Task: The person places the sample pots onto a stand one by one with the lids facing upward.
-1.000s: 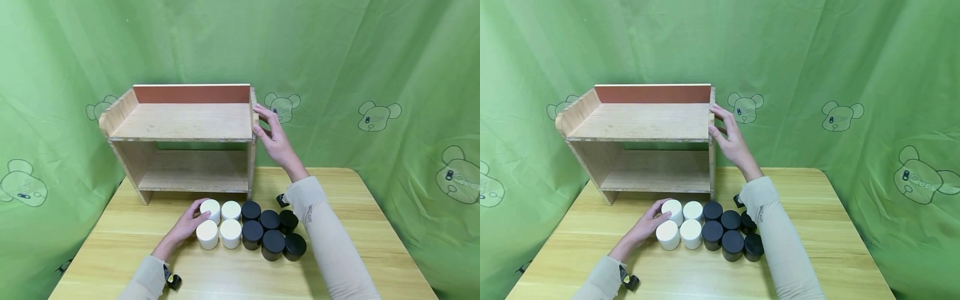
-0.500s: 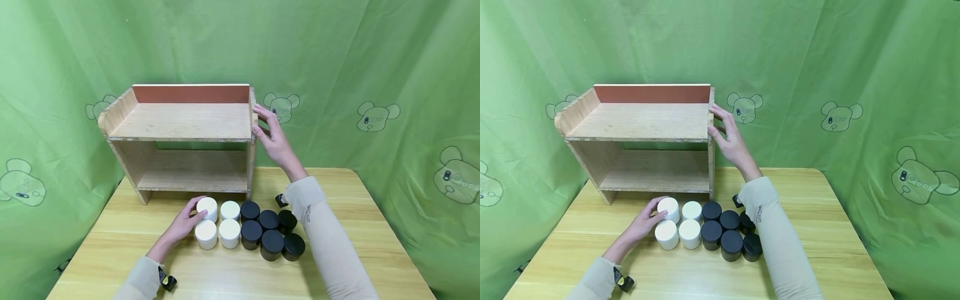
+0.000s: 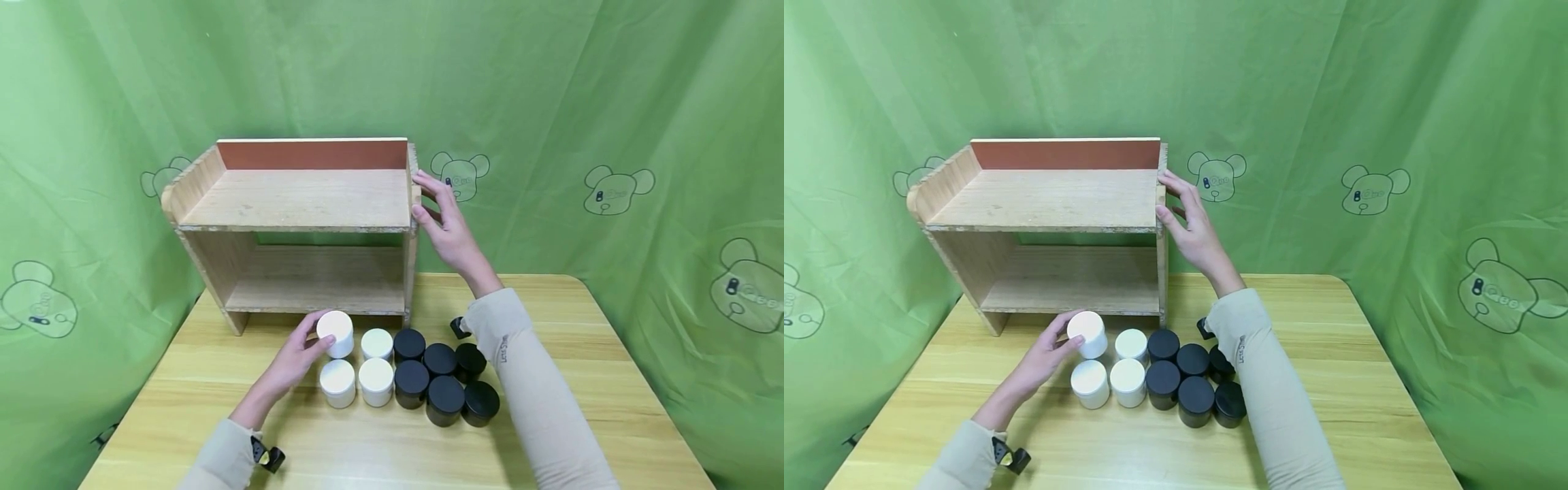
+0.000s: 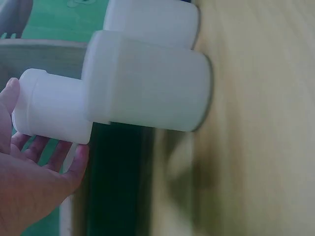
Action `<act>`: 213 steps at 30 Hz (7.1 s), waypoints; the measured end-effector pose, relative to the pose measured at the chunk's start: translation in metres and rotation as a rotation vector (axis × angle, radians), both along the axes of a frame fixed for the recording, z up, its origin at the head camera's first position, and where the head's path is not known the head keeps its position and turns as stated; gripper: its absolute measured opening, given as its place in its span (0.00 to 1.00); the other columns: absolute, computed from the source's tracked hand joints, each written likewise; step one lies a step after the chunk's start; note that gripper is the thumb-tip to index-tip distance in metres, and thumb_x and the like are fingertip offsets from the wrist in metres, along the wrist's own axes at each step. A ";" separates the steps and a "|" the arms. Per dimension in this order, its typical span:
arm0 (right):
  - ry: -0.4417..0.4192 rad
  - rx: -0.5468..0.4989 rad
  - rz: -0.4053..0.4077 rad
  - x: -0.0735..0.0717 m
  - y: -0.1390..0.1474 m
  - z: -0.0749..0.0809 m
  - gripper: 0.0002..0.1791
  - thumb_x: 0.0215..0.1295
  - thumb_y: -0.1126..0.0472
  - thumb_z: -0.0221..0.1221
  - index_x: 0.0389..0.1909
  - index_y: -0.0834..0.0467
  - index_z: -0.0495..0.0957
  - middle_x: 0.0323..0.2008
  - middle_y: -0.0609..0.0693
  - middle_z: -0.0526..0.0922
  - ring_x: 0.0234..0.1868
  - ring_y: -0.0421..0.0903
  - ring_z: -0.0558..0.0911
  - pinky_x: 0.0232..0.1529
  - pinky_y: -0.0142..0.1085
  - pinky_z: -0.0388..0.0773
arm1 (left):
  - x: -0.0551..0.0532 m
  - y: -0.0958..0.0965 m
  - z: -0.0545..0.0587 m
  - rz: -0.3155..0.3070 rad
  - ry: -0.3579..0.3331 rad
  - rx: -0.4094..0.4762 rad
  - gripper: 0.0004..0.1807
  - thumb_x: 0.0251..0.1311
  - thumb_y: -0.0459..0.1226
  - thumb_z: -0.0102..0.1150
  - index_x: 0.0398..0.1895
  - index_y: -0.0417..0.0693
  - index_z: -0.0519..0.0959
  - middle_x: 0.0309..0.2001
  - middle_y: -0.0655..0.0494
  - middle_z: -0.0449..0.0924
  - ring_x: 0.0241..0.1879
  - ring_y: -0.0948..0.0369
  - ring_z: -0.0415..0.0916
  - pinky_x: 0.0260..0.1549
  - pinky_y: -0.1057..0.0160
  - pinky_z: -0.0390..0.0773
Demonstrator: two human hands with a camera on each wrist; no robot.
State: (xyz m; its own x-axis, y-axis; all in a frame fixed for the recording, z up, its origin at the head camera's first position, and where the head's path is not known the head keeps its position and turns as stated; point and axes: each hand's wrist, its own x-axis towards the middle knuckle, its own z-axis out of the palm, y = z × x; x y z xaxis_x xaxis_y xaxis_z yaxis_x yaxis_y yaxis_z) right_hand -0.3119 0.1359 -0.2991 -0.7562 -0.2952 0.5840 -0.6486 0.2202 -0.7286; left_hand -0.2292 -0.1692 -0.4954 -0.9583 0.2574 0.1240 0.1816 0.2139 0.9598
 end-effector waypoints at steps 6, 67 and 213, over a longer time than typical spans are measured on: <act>0.000 0.001 -0.002 0.000 0.000 0.000 0.28 0.80 0.64 0.51 0.77 0.59 0.60 0.81 0.57 0.52 0.78 0.59 0.61 0.77 0.55 0.63 | 0.004 -0.002 0.022 -0.019 0.082 0.005 0.32 0.73 0.38 0.60 0.77 0.49 0.64 0.71 0.43 0.70 0.68 0.45 0.70 0.69 0.45 0.72; 0.002 0.001 -0.005 0.003 0.000 0.002 0.28 0.80 0.65 0.51 0.77 0.61 0.59 0.81 0.58 0.52 0.78 0.60 0.61 0.78 0.56 0.62 | -0.072 -0.050 0.237 0.175 0.397 0.237 0.29 0.74 0.35 0.56 0.76 0.52 0.65 0.67 0.57 0.70 0.67 0.59 0.65 0.69 0.58 0.66; 0.042 -0.003 -0.016 -0.004 -0.003 -0.006 0.28 0.80 0.65 0.50 0.77 0.60 0.59 0.81 0.57 0.53 0.77 0.61 0.62 0.76 0.60 0.63 | -0.105 -0.075 0.250 0.539 0.300 -0.042 0.36 0.79 0.46 0.46 0.84 0.64 0.46 0.83 0.58 0.47 0.81 0.59 0.48 0.80 0.61 0.52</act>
State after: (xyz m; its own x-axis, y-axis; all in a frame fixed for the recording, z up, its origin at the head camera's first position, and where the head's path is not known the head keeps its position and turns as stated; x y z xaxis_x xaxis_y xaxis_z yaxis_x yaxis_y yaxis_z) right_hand -0.3155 0.1325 -0.3048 -0.7357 -0.2816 0.6160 -0.6749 0.2286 -0.7016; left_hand -0.3346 -0.2440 -0.2450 -0.8799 -0.2431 0.4084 0.2978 0.3877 0.8724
